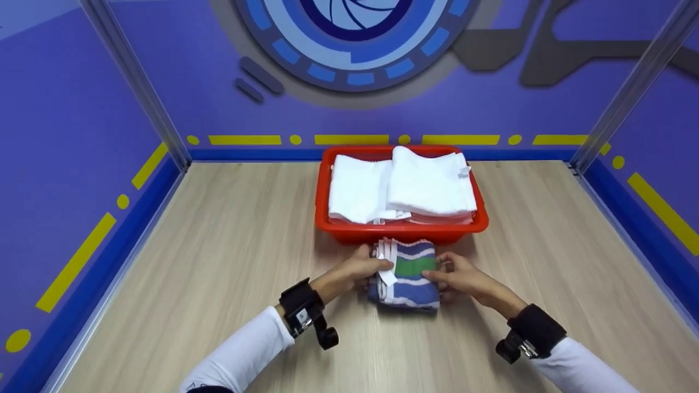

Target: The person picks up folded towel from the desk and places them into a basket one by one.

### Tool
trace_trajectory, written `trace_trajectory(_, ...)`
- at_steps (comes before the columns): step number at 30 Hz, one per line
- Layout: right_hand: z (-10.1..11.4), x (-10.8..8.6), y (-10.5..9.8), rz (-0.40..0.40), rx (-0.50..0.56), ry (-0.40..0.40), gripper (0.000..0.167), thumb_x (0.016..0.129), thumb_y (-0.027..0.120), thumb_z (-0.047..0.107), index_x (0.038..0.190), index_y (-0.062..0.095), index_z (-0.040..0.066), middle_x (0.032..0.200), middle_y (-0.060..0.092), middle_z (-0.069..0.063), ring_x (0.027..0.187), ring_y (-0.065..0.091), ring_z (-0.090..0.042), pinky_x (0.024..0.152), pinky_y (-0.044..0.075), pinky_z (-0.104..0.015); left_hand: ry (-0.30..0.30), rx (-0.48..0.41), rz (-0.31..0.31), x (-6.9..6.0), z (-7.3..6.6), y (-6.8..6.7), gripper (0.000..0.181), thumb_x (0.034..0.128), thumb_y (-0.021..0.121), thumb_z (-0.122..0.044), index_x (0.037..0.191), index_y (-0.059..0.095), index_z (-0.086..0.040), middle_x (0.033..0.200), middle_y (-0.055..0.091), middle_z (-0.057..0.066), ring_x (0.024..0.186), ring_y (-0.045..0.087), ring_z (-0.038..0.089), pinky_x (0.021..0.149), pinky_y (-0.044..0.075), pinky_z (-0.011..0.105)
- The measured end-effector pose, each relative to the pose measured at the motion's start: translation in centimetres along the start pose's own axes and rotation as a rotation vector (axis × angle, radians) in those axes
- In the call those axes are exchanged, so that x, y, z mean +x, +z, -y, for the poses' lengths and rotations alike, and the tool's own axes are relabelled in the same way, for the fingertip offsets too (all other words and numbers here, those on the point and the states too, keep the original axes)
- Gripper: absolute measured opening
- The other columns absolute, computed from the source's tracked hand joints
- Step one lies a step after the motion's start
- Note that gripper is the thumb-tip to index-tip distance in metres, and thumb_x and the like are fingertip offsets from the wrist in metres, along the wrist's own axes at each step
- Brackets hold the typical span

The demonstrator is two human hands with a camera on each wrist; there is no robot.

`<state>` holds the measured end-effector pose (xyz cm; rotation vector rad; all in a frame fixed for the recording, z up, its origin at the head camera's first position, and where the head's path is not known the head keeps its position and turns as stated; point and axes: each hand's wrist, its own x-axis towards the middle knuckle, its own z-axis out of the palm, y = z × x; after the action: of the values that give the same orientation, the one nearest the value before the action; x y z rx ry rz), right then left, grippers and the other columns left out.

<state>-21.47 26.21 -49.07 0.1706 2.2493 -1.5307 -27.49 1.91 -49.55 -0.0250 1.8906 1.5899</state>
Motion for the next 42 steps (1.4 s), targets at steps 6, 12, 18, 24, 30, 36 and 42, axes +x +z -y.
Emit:
trace_trajectory(6,1.9,-1.4,0.0,0.02,0.102,0.007,0.054,0.096,0.072,0.03,0.127,0.039,0.0,0.112,0.057,-0.011,0.087,0.064,-0.018,0.076,0.061,-0.032,0.043,0.026,0.019,-1.7,-1.6,-0.9,0.042,0.0915,0.074,-0.016,0.12,0.046,-0.003,0.109,0.063,0.012,0.082,0.067,0.017,0.069,0.059,0.025)
trace_trajectory(12,6.7,-3.5,-1.4,0.052,0.114,-0.077,0.054,0.097,0.071,0.033,0.129,0.039,0.004,0.117,0.062,-0.013,0.094,0.069,-0.02,0.081,0.063,-0.038,0.084,0.115,0.079,-5.2,-6.0,-3.4,0.048,0.0921,0.076,-0.023,0.125,0.046,-0.002,0.106,0.063,0.008,0.083,0.064,0.015,0.067,0.056,0.025)
trace_trajectory(18,10.6,-1.4,-1.9,-0.068,0.173,-0.208,0.06,0.098,0.07,0.028,0.138,0.031,0.006,0.119,0.061,-0.011,0.095,0.069,-0.014,0.083,0.061,-0.029,0.24,0.088,-0.013,-4.4,-10.4,-5.5,0.038,0.0959,0.068,-0.018,0.119,0.04,-0.008,0.085,0.055,0.003,0.069,0.052,0.012,0.059,0.045,0.023)
trace_trajectory(24,13.3,3.1,-1.0,-0.14,0.259,-0.306,0.063,0.098,0.068,0.015,0.15,0.033,0.009,0.142,0.045,-0.02,0.115,0.063,-0.025,0.089,0.06,-0.03,0.385,-0.017,-0.154,-0.2,-13.0,-7.3,0.034,0.0985,0.06,-0.007,0.127,0.041,-0.01,0.111,0.06,0.014,0.079,0.063,0.017,0.062,0.056,0.025)
trace_trajectory(30,15.6,7.0,-0.4,-0.17,0.098,-0.4,0.071,0.094,0.069,0.003,0.156,0.036,0.007,0.16,0.035,-0.019,0.137,0.051,-0.041,0.107,0.051,-0.043,0.392,-0.065,-0.255,3.2,-14.0,-9.2,0.04,0.1006,0.06,-0.009,0.136,0.041,-0.011,0.127,0.062,0.017,0.091,0.063,0.018,0.078,0.055,0.027)
trace_trajectory(36,15.6,9.8,-0.3,-0.133,-0.024,-0.279,0.071,0.095,0.068,0.003,0.158,0.033,0.002,0.159,0.039,-0.021,0.136,0.053,-0.038,0.102,0.051,-0.034,0.273,0.036,-0.324,5.6,-13.2,-9.7,0.047,0.0982,0.063,-0.01,0.139,0.04,-0.006,0.14,0.054,0.018,0.116,0.057,0.025,0.099,0.05,0.033)
trace_trajectory(42,14.9,10.9,0.1,-0.108,-0.239,-0.207,0.068,0.097,0.068,0.014,0.153,0.036,-0.006,0.146,0.053,-0.028,0.129,0.057,-0.035,0.109,0.048,-0.04,0.17,0.387,-0.402,6.4,-12.3,-9.1,0.063,0.0946,0.066,-0.012,0.148,0.036,0.004,0.148,0.049,0.025,0.138,0.049,0.036,0.113,0.044,0.041)
